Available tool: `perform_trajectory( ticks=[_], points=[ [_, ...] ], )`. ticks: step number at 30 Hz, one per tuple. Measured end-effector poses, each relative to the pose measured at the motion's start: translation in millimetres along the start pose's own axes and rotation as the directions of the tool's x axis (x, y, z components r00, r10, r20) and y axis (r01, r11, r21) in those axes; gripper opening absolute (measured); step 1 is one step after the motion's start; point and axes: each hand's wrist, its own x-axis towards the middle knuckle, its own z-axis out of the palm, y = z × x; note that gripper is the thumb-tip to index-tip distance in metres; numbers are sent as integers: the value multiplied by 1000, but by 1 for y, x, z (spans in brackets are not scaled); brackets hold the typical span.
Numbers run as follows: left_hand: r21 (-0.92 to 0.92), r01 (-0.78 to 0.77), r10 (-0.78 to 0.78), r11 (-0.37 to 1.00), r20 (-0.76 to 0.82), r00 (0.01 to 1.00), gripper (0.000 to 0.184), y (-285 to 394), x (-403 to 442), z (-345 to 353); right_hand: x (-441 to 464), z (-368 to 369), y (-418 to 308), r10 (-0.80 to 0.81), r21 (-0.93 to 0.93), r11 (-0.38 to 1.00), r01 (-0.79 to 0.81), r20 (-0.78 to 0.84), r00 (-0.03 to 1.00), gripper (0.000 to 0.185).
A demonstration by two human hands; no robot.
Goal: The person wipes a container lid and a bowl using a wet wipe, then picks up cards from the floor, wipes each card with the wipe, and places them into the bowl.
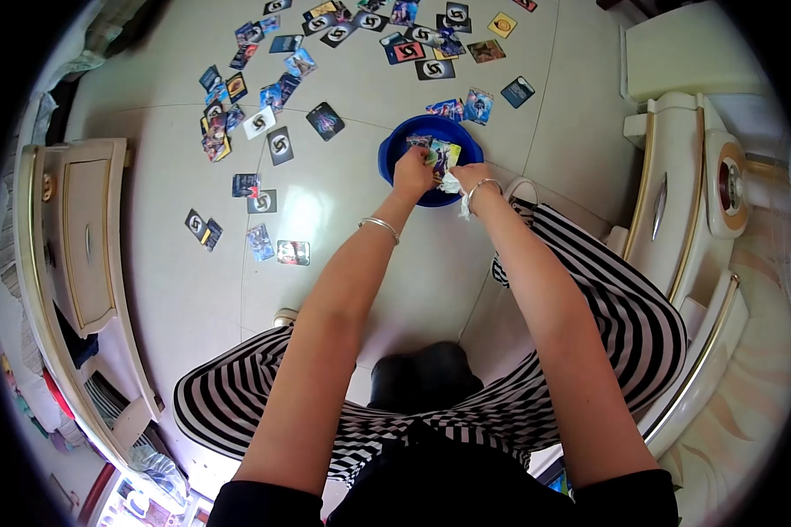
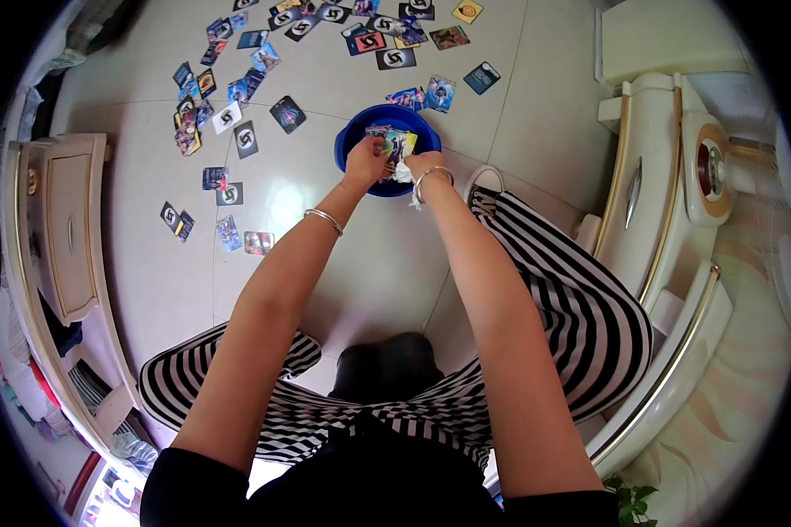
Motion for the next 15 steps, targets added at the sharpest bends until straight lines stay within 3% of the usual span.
perform_trajectory(
  ticks=[2,4,8,10,12,14,15],
  points=[
    [18,5,-6,1000,13,1000,26,-11,12,11,-3,0,-13,137,-67,988,-137,-9,991,32],
    [129,-58,45,990,103,994,22,-20,19,18,-1,0,-15,164,-96,982,-160,32,986,37],
    [239,-137,105,961,143,984,23,-29,12,20,15,15,8,60,-233,970,-66,-33,998,41],
    [170,-177,172,969,41,984,21,-17,-3,11,9,24,13,-128,-42,991,126,-25,992,28],
    [193,-162,170,968,-27,985,19,-14,-17,0,-2,35,15,-158,-1,987,158,-21,987,25],
    [-28,-123,120,992,-89,989,17,-21,-33,-14,-21,44,14,-184,60,981,184,-6,983,24],
    [0,-100,100,995,-119,988,15,-17,-47,-26,-35,49,12,-193,45,980,193,-3,981,23]
  ],
)
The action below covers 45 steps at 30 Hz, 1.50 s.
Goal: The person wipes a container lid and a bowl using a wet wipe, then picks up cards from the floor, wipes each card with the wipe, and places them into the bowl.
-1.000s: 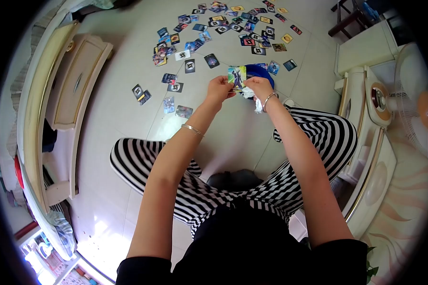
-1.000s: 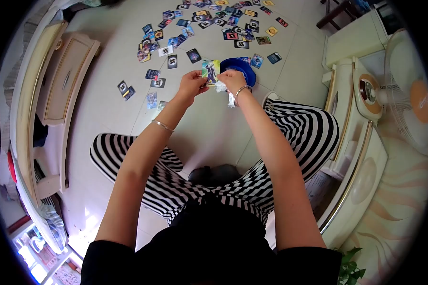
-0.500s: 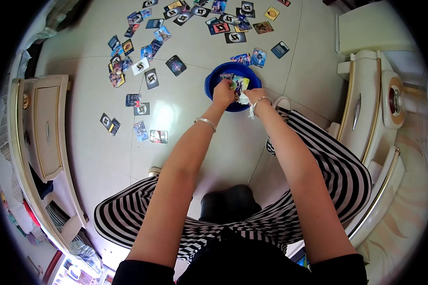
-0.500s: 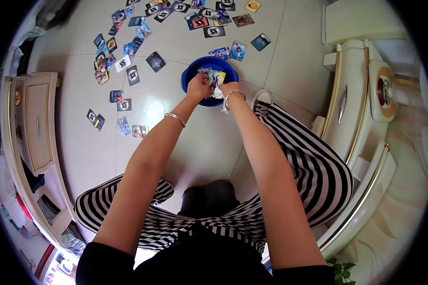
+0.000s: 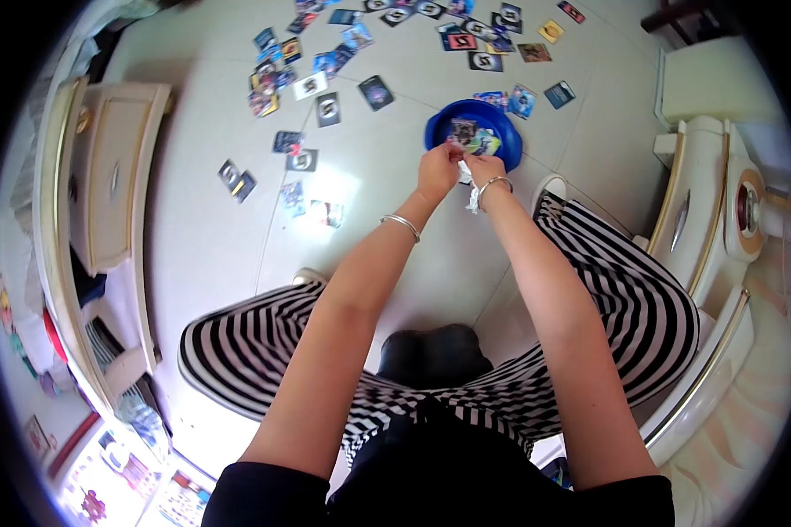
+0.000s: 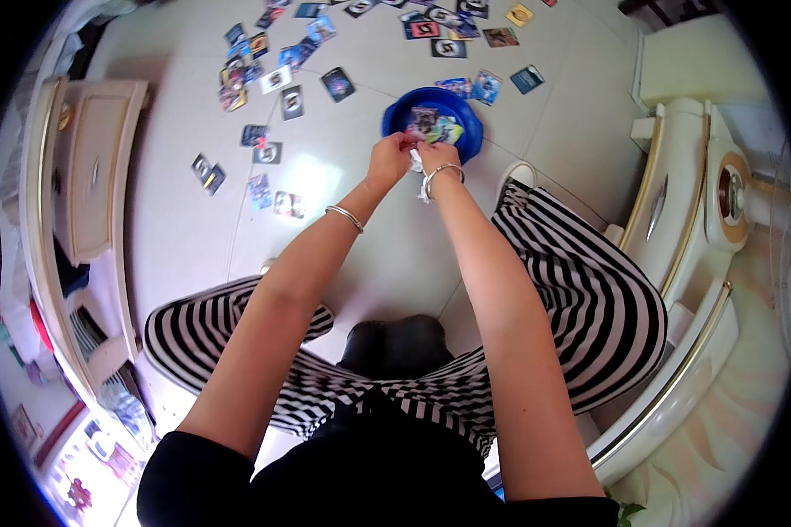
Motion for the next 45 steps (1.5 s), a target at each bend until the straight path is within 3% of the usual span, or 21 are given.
perform_trajectory(
  ticks=[5,7,9,11,12,14,15,17,18,22,24,27,32,34,36,41,43,45],
  points=[
    [-170,155,-176,973,-116,977,15,-16,-55,-65,-64,39,-20,-42,-57,997,50,135,990,32],
    [-377,350,-403,857,-70,912,16,-19,-80,-95,-92,59,-33,-135,-150,974,171,226,965,32],
    [-437,369,-455,820,-107,884,16,-32,-101,-121,-118,86,-36,-152,-131,973,191,260,953,32],
    [-610,391,-606,689,-189,772,17,-57,-121,-138,-132,116,-31,-99,-159,973,169,374,922,31],
    [-623,388,-616,679,-197,763,17,-72,-129,-145,-142,130,-32,-71,-169,974,150,401,913,28],
    [-788,413,-788,456,-142,600,15,-100,-144,-156,-154,160,-26,-91,-170,968,185,449,889,26],
    [-798,410,-798,441,-140,586,15,-106,-150,-160,-157,173,-19,-105,-156,966,205,485,868,24],
    [-919,334,-898,208,-44,439,18,-119,-160,-167,-155,195,-10,-72,-214,955,207,510,857,23],
    [-894,410,-905,180,13,425,21,-132,-162,-167,-153,204,-6,-70,-247,941,232,529,846,24],
    [-919,382,-941,99,38,336,24,-178,-156,-152,-128,236,10,-62,-336,886,318,596,801,28],
    [-929,345,-953,135,-26,301,26,-193,-150,-144,-111,246,17,-28,-364,880,306,603,797,29],
    [-934,348,-978,78,-5,207,26,-205,-138,-137,-94,260,27,-9,-397,865,306,597,802,30],
    [-926,362,-983,112,-51,174,24,-215,-124,-130,-73,275,36,-15,-458,821,340,579,815,32],
    [-918,369,-985,143,-94,148,22,-214,-120,-133,-72,276,34,-47,-581,670,463,589,807,33],
    [-832,498,-956,246,-124,266,14,-216,-119,-134,-75,276,33,-75,-594,655,467,563,823,34],
    [-731,571,-920,374,-214,329,20,-216,-115,-130,-82,264,33,-123,-658,590,469,501,857,31],
    [-709,586,-910,393,-206,361,20,-202,-115,-137,-79,254,36,63,-614,717,329,527,847,32],
    [-774,512,-882,373,-124,455,21,-186,-113,-143,-91,234,25,80,-597,744,298,524,848,32]
  ],
)
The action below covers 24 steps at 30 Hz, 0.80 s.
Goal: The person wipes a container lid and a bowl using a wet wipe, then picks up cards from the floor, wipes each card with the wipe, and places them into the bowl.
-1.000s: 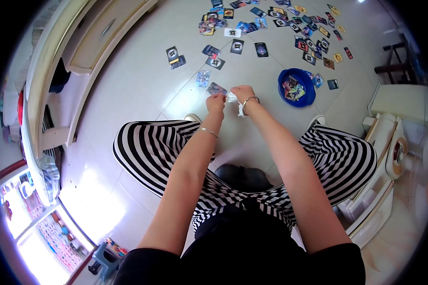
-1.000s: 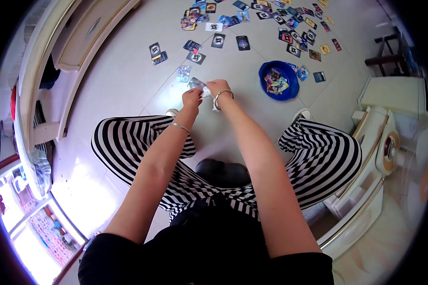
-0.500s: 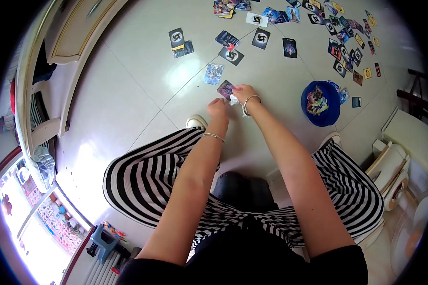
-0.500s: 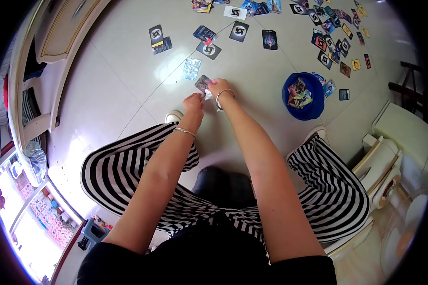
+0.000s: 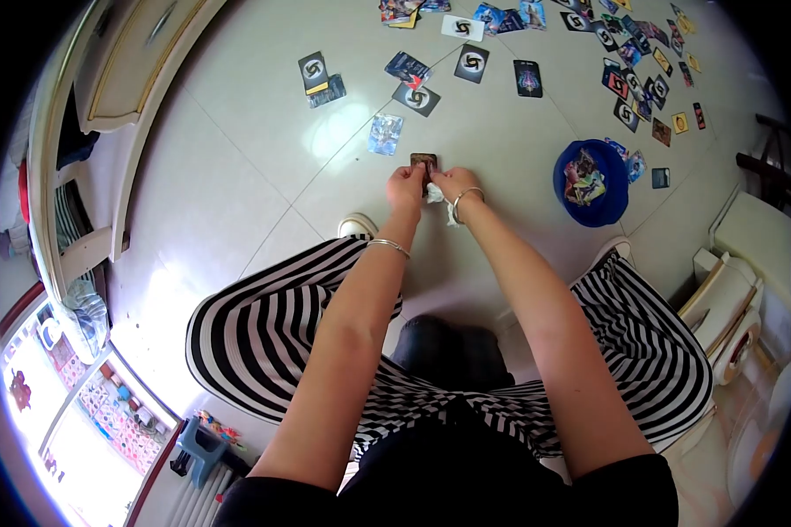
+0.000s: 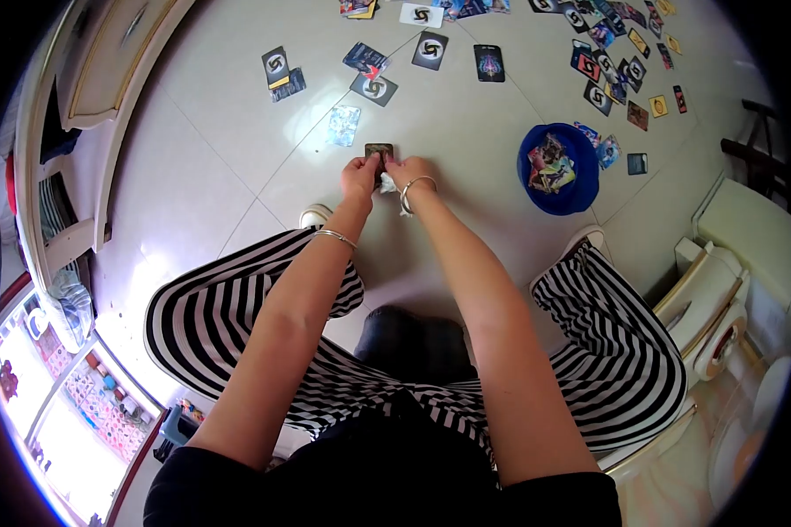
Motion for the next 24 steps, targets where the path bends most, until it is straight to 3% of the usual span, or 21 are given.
perform_trajectory(
  ticks=[2,4,6,8,10,13,14,16,18,21,22,24],
  points=[
    [-28,15,-12,999,112,994,17,10,-8,4,-25,-14,-1,2,43,999,-2,-2,1000,31],
    [-54,20,-8,998,222,975,14,32,-28,7,-41,-23,6,-80,341,938,64,33,996,27],
    [-299,159,13,941,499,866,23,58,-57,11,-64,-35,6,-105,443,889,121,-60,993,22],
    [-281,149,40,948,570,820,31,86,-87,9,-98,-60,-4,-183,623,746,235,-147,972,23],
    [-420,347,109,838,753,649,40,112,-115,6,-130,-85,-13,-171,635,734,241,-172,970,26],
    [-506,363,247,783,787,565,53,143,-161,2,-176,-122,-21,-221,641,730,236,-106,970,30],
    [-511,352,293,784,805,517,57,153,-174,-1,-191,-133,-24,-289,706,664,246,-61,955,29],
    [-504,322,317,801,814,486,50,171,-193,-13,-225,-154,-36,-366,758,599,257,-26,930,27],
    [-447,401,323,799,883,341,41,192,-215,-30,-265,-175,-55,-505,780,467,417,-152,850,25],
    [-395,337,284,855,899,332,46,204,-244,-53,-300,-191,-89,-640,587,441,679,-325,697,23],
    [-359,325,258,875,914,314,48,208,-256,-60,-307,-191,-99,-640,584,442,681,-327,696,23],
    [-320,321,198,891,912,360,49,208,-270,-70,-316,-187,-117,-778,100,506,856,-375,504,20]
  ],
)
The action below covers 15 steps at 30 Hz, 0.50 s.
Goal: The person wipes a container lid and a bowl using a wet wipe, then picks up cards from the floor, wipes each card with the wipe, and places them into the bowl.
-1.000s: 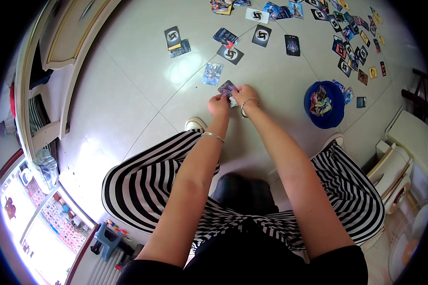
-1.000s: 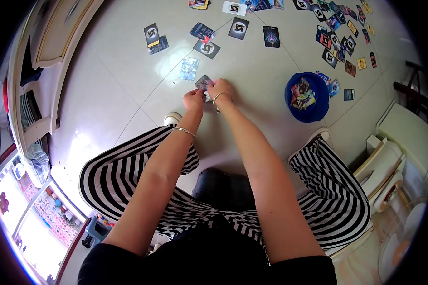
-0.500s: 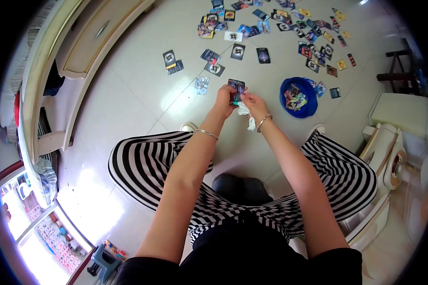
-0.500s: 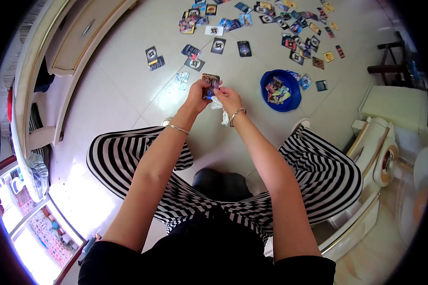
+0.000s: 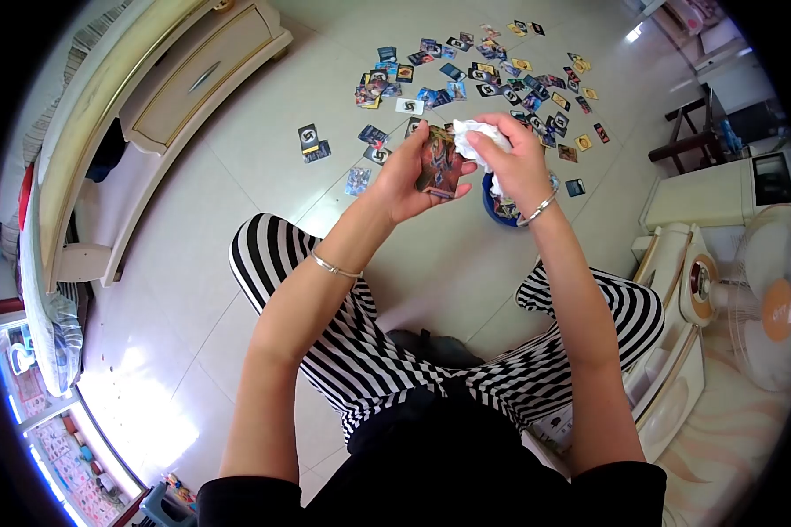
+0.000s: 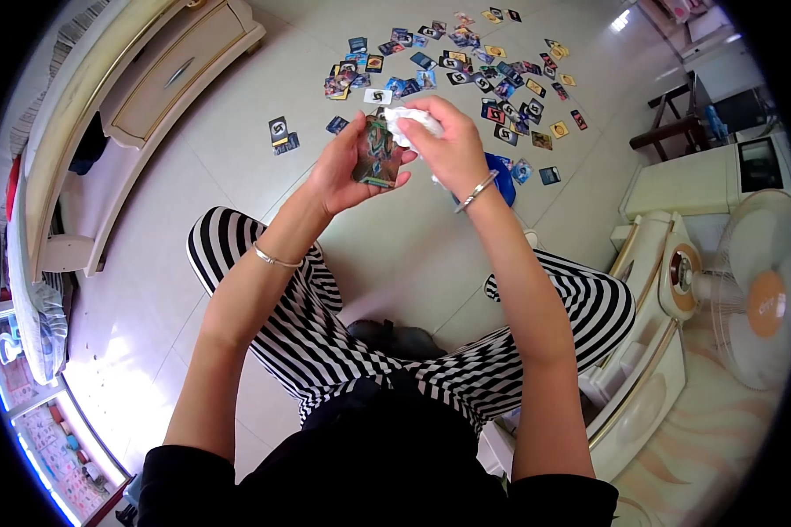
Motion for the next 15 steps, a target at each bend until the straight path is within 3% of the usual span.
perform_trajectory(
  ticks=[2,3,4,5,8,10,13,15],
  points=[
    [-76,-11,16,997,69,997,50,-3,-4,-4,-2,16,-8,-43,-1,999,43,-20,999,16],
    [-111,-16,29,994,111,993,49,-4,-6,-3,-5,21,-8,-190,-278,943,180,-8,982,16],
    [-119,-17,31,993,112,993,49,-5,-8,-2,-10,26,-7,-324,-529,795,298,45,945,15],
    [-143,-34,51,989,113,992,49,-6,-9,-1,-21,33,-8,-409,-547,747,378,71,910,17],
    [-181,-75,100,981,132,986,48,-5,-18,8,-56,41,-8,-370,-485,774,406,173,913,18],
    [-212,-55,89,976,154,984,48,-5,-20,6,-53,43,-11,-347,-447,809,382,161,924,20],
    [-230,-4,47,973,181,982,46,-10,-21,1,-17,37,-12,-471,-566,701,433,88,878,15],
    [-217,-29,71,976,189,979,45,-9,-20,3,-3,37,-12,-455,-593,703,392,48,889,15]
  ],
)
